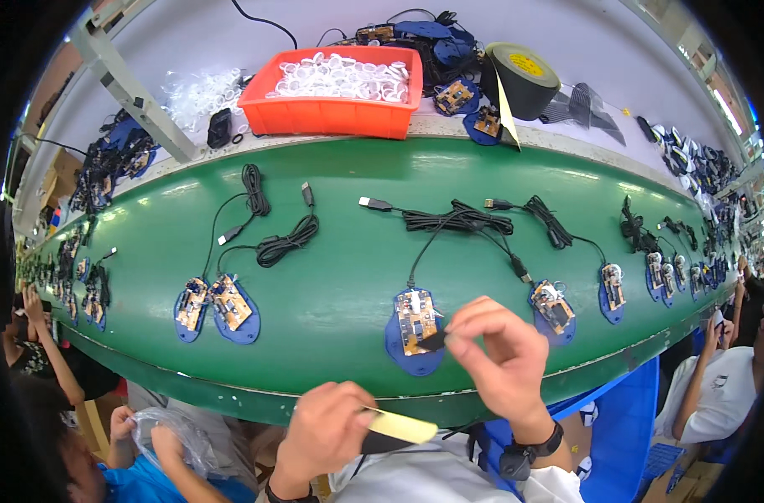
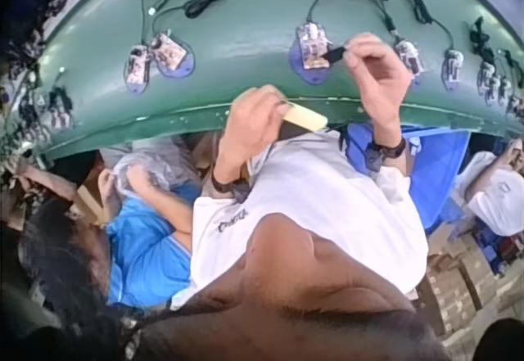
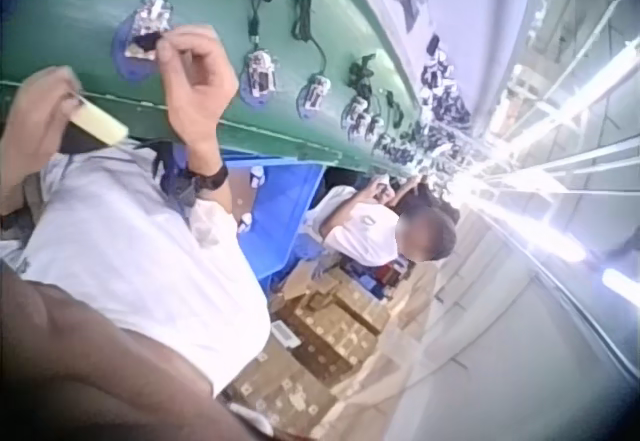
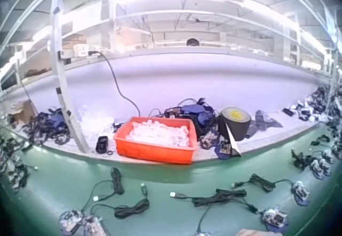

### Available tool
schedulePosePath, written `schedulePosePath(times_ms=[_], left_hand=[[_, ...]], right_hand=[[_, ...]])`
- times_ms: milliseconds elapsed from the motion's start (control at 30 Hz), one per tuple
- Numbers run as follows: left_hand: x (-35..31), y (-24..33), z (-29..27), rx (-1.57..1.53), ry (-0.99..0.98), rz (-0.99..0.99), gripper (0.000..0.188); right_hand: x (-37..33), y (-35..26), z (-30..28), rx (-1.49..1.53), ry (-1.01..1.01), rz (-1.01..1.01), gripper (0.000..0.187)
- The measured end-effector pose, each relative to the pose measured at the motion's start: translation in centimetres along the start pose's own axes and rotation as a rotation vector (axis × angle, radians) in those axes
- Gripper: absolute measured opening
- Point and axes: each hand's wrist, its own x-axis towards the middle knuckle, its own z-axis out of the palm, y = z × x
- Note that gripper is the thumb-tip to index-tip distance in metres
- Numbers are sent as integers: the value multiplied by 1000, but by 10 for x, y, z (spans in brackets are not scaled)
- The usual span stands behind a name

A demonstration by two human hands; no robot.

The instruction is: The recorder is assembling internal components of computer mice on a production line, including applying small adhesive pieces and routing wires.

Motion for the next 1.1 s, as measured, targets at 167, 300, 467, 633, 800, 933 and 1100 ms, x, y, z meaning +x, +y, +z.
schedulePosePath(times_ms=[167,300,467,633,800,933,1100], left_hand=[[20,4,35,157,-61,197,22],[15,-10,43,402,-76,224,27],[14,-12,38,425,-66,203,29],[17,-11,34,413,-76,232,30],[21,-13,33,400,-67,248,32],[22,-15,33,392,-69,260,32],[23,-17,34,411,-77,266,32]], right_hand=[[8,15,-22,-207,-176,110,13],[8,28,-19,-340,-233,117,11],[9,27,-10,-466,-312,167,12],[10,28,-8,-511,-317,163,11],[10,29,-7,-483,-338,172,12],[9,29,-6,-508,-336,161,11],[10,27,0,-542,-318,130,13]])
